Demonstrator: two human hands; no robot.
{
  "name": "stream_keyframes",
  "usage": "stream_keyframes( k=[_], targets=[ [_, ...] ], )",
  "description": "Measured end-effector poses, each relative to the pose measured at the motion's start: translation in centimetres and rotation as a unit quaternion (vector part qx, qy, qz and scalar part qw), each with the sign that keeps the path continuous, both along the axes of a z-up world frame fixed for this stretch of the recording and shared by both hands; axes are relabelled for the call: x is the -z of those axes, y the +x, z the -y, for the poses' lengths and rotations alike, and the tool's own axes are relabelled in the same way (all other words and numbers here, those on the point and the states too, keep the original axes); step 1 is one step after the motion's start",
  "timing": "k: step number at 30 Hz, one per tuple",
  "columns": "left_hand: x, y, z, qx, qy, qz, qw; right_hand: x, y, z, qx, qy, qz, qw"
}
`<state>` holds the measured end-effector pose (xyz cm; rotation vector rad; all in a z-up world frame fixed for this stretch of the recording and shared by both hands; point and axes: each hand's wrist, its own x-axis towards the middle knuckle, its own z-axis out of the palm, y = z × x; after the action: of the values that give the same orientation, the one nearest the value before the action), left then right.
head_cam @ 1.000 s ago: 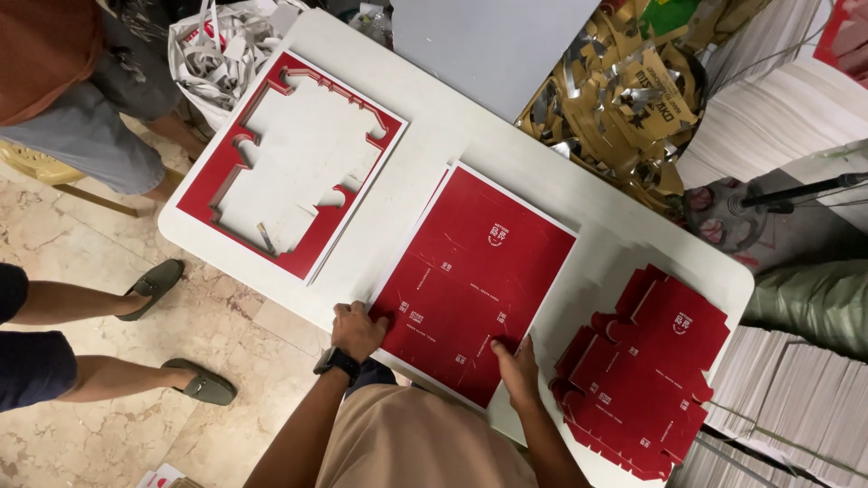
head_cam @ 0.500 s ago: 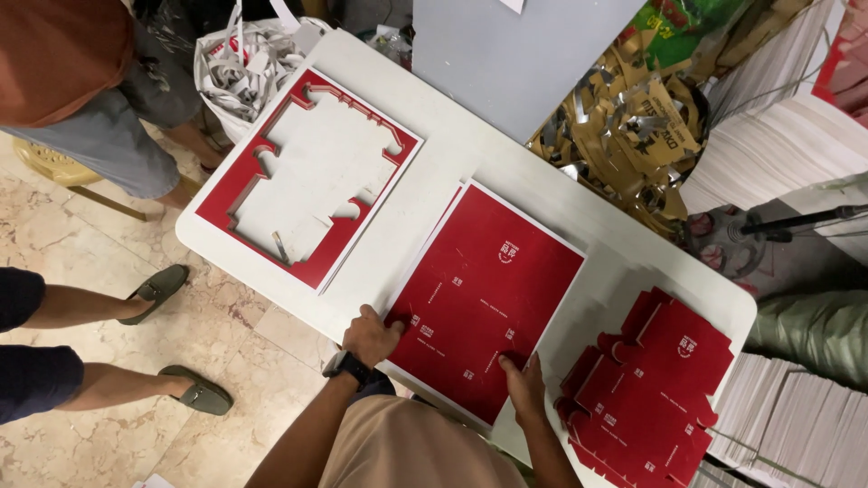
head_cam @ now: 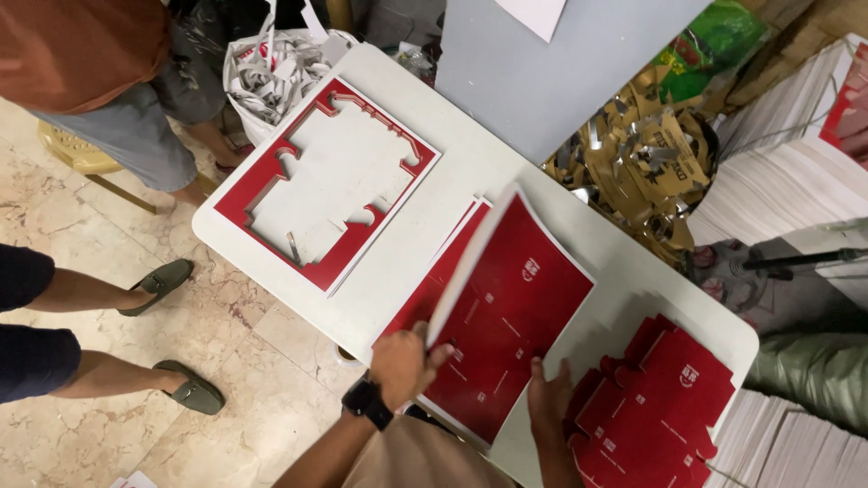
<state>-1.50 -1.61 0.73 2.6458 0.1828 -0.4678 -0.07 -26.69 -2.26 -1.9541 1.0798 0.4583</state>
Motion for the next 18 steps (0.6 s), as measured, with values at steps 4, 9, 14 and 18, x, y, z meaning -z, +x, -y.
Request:
stream_keyframes(
  k=[4,9,14,18],
  targets=[
    [-7.5,-0.9,1.1,0.173,-0.011,0.174,0.969,0.9,3.9,4.6,-0.037,-0.07,0.266,0.961],
    [-12.7,-2.4,1.1,0.253,0.07,0.346,0.901,2.8,5.6,12.3,-0.06,-0.075,0.255,0.962],
    [-11.8,-2.8,-1.1,0.286,0.099,0.39,0.869,7.4,8.7,15.4,-0.109,-0.045,0.267,0.956],
    [-14.8,-3.1,-1.5,0.162,0.063,0.423,0.889,10.8,10.8,16.8,-0.162,-0.024,0.28,0.946]
  ],
)
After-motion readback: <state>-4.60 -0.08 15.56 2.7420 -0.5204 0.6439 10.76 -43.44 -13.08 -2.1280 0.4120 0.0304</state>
